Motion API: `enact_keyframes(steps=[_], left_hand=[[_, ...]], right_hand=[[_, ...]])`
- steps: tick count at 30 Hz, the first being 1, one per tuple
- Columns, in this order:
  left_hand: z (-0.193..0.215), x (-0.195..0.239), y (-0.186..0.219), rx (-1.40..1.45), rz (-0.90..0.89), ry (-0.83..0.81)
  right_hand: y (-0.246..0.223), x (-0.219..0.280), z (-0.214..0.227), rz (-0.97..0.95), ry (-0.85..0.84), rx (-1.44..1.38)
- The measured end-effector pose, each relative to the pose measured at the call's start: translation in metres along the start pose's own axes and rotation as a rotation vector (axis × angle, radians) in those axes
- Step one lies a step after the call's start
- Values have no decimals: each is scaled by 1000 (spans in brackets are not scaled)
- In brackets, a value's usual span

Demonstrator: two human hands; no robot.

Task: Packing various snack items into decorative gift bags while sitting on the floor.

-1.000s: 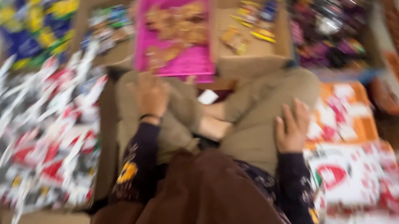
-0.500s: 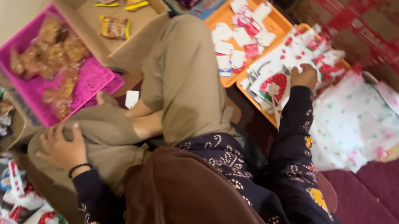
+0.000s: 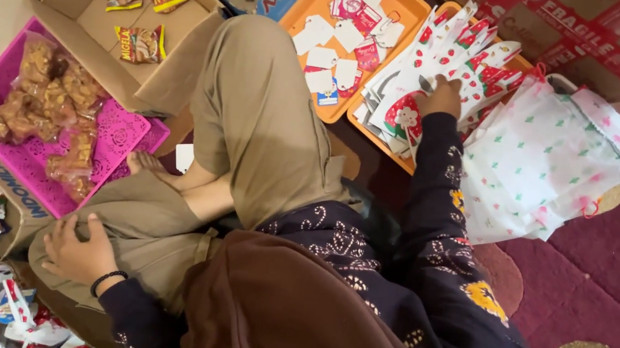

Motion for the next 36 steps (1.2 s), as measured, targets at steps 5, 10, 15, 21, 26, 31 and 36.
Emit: enact_keyframes(steps=[5, 10, 15, 21, 26, 31, 36], left_hand=[[-2, 0, -3, 0, -15, 28], [-4, 0, -5, -4, -2, 18], [-6, 1, -6, -21, -32, 26], [-5, 5, 39, 114, 40, -198], [80, 14, 163, 613, -239, -297], [140, -3, 223, 881, -389, -235], [178, -26, 255, 1329, -228, -529]], right_hand=[[6, 4, -32, -27, -56, 34], [4, 0, -31, 36, 127, 150], [-16, -3, 9, 62, 181, 2], [-150, 55, 160, 642, 494, -212], [-261, 161, 237, 969, 407, -475], [-314, 211, 220, 1239, 256, -543], [-364, 271, 203, 1480, 179, -319]])
Point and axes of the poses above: each hand's wrist, its own x-axis away from the middle knuckle, its own z-axis out of the back of the hand, y = z × x, the point moved 6 cm from there along -x, towards the middle knuckle, and after that the axes turned 7 degrees about z, right-handed, at the moved point
